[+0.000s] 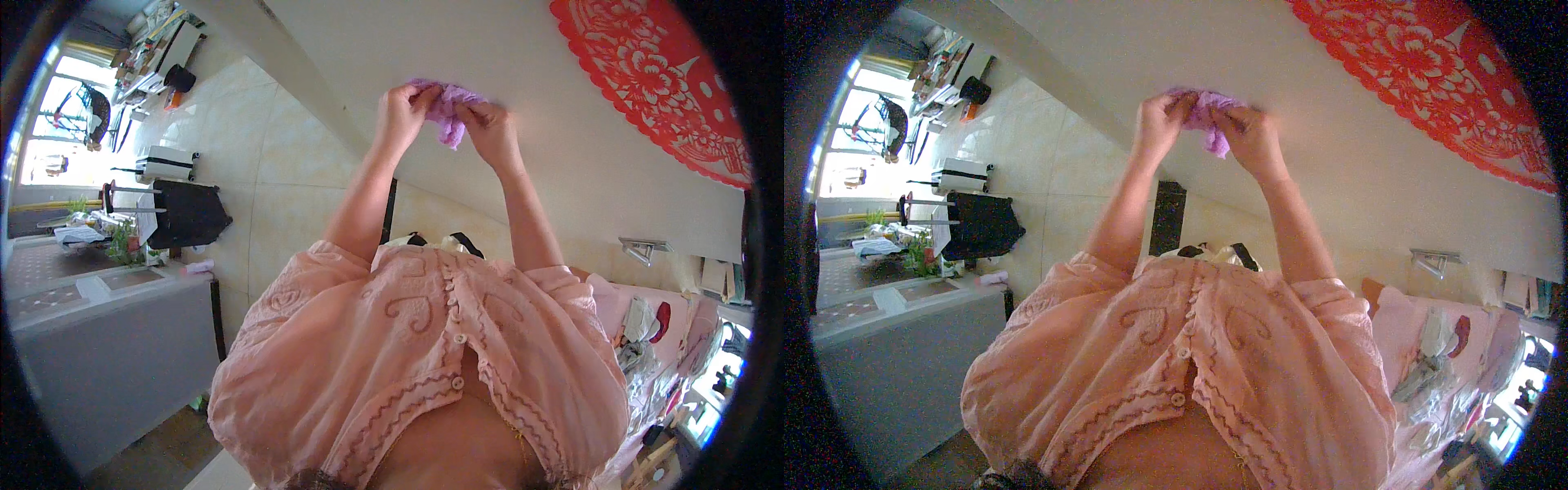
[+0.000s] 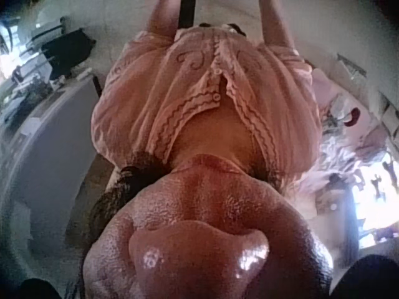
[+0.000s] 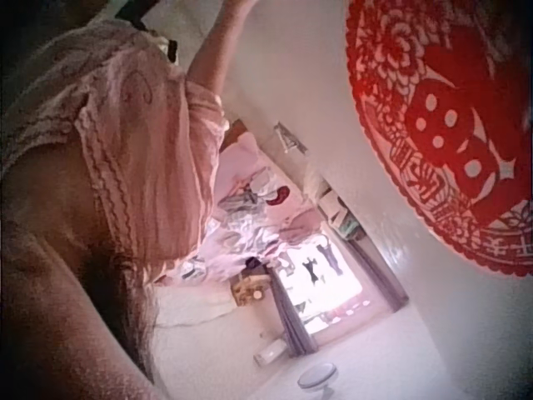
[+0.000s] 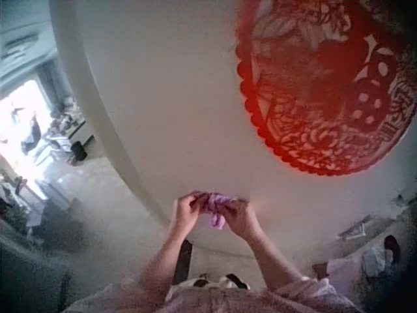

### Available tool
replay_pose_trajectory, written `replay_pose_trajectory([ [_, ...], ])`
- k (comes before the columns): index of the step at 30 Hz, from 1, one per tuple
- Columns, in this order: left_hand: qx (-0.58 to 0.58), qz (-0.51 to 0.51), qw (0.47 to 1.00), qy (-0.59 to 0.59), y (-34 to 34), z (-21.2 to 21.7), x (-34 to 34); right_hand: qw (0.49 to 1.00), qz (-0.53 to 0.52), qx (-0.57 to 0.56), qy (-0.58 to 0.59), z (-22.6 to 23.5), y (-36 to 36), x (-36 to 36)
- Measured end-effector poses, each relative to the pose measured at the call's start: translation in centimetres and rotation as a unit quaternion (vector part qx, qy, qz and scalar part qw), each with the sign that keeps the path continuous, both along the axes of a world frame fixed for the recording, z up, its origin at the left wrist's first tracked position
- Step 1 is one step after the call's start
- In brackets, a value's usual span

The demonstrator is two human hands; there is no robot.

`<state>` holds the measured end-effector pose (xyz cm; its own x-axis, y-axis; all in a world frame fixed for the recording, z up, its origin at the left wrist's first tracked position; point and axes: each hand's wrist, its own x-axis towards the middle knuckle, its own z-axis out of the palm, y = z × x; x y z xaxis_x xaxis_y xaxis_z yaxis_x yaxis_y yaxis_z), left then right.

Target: The person cleans a white suitcase with a purple cloth while sitting on the floor. They then stand up and wipe a wall decoration and a metal fixture on the wall.

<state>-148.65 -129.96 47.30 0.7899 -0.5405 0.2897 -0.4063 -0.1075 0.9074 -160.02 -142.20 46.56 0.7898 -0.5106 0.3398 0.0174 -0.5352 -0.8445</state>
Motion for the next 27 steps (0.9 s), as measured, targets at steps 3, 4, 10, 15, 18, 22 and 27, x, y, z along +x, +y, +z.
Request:
replay_pose_trajectory([
  [3,0.031,0.003,0.999,0.014,0.5,-3.2,0.2,1.000,0.019,0.017,-0.004,-2.3,1.0,0.0],
  [4,0.030,-0.001,0.999,0.017,0.6,-5.4,0.7,0.999,0.027,0.016,-0.004,-4.1,1.1,0.3],
  [10,0.086,-0.058,0.995,0.005,0.8,-5.9,0.6,0.996,0.018,0.047,0.073,-3.7,1.9,0.4],
  [15,-0.064,-0.047,0.996,0.030,1.2,-1.0,2.3,0.999,-0.005,-0.053,-0.013,1.9,2.6,2.5],
  [18,-0.059,0.009,0.996,-0.069,2.5,5.6,4.4,0.993,-0.021,-0.068,-0.096,6.4,3.9,4.7],
  [22,-0.030,0.003,0.994,-0.101,4.0,9.3,6.4,0.987,-0.068,-0.086,-0.118,8.4,5.3,7.0],
  [27,-0.057,-0.023,0.994,-0.092,4.6,6.7,7.8,0.992,-0.101,-0.038,-0.064,7.0,6.4,7.2],
])
